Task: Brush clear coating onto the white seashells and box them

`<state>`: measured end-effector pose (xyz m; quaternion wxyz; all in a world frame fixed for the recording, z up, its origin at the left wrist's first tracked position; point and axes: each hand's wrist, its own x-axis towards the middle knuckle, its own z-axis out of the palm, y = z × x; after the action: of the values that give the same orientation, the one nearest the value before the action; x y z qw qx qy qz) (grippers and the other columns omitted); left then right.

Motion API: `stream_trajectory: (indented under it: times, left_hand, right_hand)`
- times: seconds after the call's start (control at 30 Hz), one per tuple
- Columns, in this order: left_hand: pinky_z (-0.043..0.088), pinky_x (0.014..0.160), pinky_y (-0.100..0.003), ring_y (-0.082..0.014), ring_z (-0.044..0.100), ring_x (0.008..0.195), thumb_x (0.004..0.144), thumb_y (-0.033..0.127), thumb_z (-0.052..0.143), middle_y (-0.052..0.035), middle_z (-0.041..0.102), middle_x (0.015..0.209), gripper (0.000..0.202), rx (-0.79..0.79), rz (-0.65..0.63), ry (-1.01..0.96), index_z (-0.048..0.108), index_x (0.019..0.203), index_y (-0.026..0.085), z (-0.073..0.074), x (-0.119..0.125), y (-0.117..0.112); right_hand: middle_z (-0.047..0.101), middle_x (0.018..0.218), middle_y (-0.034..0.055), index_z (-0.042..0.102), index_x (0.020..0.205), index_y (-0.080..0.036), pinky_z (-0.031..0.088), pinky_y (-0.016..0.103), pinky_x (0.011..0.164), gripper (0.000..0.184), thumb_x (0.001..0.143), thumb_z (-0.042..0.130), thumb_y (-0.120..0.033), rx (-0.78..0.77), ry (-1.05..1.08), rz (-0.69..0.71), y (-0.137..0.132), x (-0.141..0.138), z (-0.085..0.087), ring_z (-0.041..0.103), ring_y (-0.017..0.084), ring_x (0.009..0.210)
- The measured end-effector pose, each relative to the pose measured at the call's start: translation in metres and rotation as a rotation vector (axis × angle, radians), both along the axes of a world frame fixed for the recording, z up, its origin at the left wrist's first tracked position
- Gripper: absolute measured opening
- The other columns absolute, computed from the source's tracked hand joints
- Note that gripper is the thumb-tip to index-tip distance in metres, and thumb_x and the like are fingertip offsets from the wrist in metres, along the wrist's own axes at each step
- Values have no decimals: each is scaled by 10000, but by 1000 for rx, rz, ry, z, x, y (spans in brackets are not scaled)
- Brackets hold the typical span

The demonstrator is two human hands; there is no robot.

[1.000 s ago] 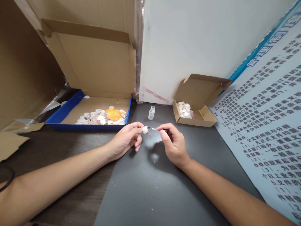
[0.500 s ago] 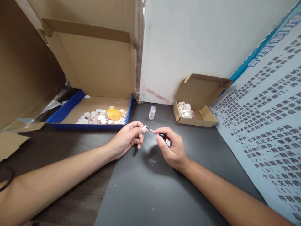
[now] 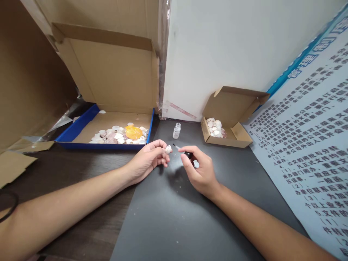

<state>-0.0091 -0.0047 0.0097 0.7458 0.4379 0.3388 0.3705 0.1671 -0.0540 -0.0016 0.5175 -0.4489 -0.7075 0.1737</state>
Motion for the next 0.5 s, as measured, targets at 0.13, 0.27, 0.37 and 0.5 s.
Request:
stream_trajectory:
  times: [0.13,0.27,0.37,0.5]
  left_hand:
    - [451,532,-206,-100,543,560,762,233,686,12,588,592,183,-20,-12,2,514,793,176,1,-1,0]
    - [445,511,-204,-97,528,522,768,259,689,15,583,563,198,-15,-43,11,511,807,181,1,-1,-1]
    - [450,494,-207,-101,547,525,779,264,681,8,603,610,192,-14,-40,18,512,814,181,1,-2,-1]
    - [472,494,-214,-108,588,573,775,228,670,-15,633,728,172,-19,-12,-9,511,813,173,2,-2,-1]
  right_hand:
    - [672,805,-4,631,947,-201,442,213,520,117,906,521,-197,21,18,19,0,1,1,508,83,531]
    - [650,746,-13,632,923,-198,420,212,491,99,895,538,-210,-17,-15,12,-2,1,1,488,83,509]
    - [649,752,-10,624,917,-199,429,214,503,101,900,526,-218,-9,14,-35,-1,0,1,491,85,515]
    - [663,795,0,628,934,-196,429,212,503,108,895,528,-209,-20,-7,42,-1,-1,1,493,80,517]
